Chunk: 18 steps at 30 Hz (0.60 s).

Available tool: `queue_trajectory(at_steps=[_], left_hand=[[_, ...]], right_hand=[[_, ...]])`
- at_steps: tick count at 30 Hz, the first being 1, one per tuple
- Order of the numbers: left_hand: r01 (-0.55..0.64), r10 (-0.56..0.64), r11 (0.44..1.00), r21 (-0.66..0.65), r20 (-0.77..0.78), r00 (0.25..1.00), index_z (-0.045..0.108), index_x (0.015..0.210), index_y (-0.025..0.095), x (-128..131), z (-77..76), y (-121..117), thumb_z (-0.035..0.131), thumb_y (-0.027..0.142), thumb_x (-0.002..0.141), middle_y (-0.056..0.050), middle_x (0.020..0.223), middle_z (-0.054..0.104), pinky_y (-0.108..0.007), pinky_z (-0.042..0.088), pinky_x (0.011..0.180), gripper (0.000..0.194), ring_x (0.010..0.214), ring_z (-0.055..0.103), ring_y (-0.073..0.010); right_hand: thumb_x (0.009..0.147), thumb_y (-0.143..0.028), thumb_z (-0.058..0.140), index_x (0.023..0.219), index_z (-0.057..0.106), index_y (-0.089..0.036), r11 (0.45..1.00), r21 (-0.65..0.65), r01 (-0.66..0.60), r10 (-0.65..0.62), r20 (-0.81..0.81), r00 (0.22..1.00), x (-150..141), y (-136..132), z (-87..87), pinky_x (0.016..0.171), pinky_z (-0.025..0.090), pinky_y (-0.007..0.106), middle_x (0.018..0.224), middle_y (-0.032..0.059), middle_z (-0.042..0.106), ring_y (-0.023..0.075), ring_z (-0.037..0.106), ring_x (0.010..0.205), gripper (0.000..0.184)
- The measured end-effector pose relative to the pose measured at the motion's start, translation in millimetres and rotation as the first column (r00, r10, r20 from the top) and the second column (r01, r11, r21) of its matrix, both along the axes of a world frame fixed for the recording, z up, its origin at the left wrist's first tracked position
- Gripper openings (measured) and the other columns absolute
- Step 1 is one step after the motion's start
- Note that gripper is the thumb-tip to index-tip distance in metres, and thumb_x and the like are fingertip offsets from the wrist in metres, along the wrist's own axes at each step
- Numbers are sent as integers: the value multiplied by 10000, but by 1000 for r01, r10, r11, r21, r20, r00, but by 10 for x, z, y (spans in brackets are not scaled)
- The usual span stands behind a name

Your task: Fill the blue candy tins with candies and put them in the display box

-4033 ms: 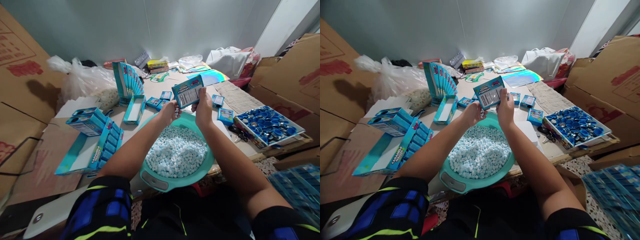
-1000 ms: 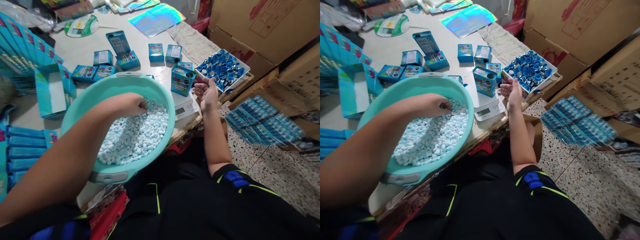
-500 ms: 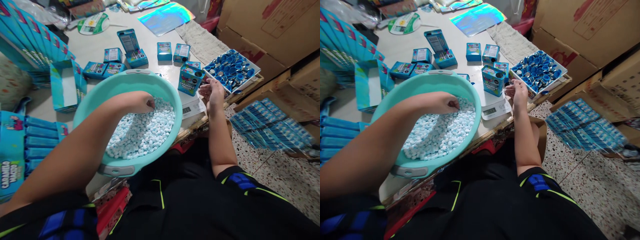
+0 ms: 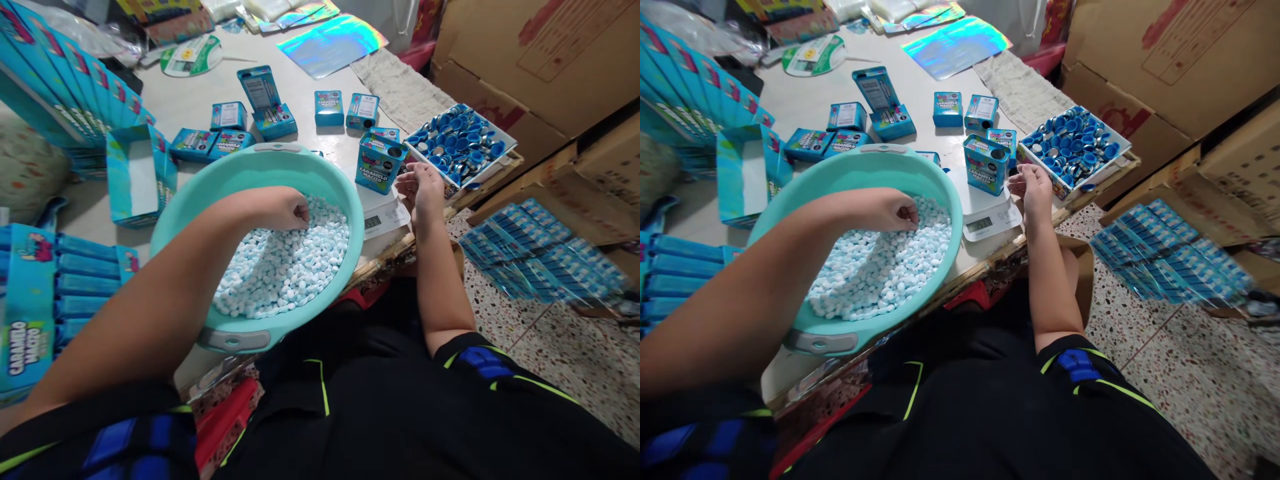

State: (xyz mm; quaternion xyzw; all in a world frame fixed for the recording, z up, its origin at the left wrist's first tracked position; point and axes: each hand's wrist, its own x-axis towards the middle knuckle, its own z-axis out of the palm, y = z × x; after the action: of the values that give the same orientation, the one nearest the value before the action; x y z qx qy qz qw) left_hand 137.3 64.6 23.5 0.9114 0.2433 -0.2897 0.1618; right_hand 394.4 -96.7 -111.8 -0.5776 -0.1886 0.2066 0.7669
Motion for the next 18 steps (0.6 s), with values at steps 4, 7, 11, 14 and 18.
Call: queue_trajectory(at_steps=[4, 7, 11, 14, 18], left_hand=[[40, -40, 999, 5, 45, 998, 766, 1073, 218, -4, 26, -42, 644, 334, 834, -60, 1097, 773, -288, 417, 712, 293, 909, 656, -220], [51, -52, 999, 6, 91, 994, 754, 1081, 211, -19, 30, -42, 629, 300, 866, -56, 1095, 763, -292, 415, 712, 264, 900, 640, -205], [75, -86, 996, 56, 212, 973, 753, 1087, 193, -77, 64, -9, 579, 277, 913, -58, 1065, 758, -287, 417, 732, 260, 869, 613, -176], [89, -111, 993, 81, 336, 935, 762, 1115, 183, -134, 99, 31, 535, 297, 945, -71, 1076, 765, -281, 429, 754, 305, 882, 614, -169], [-3, -31, 998, 66, 509, 860, 772, 1115, 189, -164, 130, 51, 569, 353, 933, -73, 1068, 777, -293, 484, 817, 318, 941, 669, -190]], right_hand=[[878, -529, 688, 891, 620, -242, 1000, 2, 9, -9, -6, 1000, 7, 1, -8, 568, 524, 231, 662, -55, 693, 98, 652, 558, 295], [879, -542, 675, 897, 618, -241, 999, 0, 34, -34, 20, 999, 6, -2, -12, 568, 517, 229, 671, -54, 685, 98, 655, 564, 307], [902, -558, 647, 902, 610, -246, 991, 5, 132, -132, 119, 984, -35, -2, -4, 578, 504, 219, 693, -60, 667, 85, 646, 572, 314], [903, -542, 647, 890, 613, -247, 987, 16, 162, -162, 171, 972, -66, 16, -5, 591, 510, 225, 697, -59, 663, 86, 634, 569, 298], [892, -561, 659, 887, 609, -247, 992, -8, 128, -124, 187, 975, -62, 32, -24, 575, 504, 237, 699, -53, 653, 98, 619, 562, 318]])
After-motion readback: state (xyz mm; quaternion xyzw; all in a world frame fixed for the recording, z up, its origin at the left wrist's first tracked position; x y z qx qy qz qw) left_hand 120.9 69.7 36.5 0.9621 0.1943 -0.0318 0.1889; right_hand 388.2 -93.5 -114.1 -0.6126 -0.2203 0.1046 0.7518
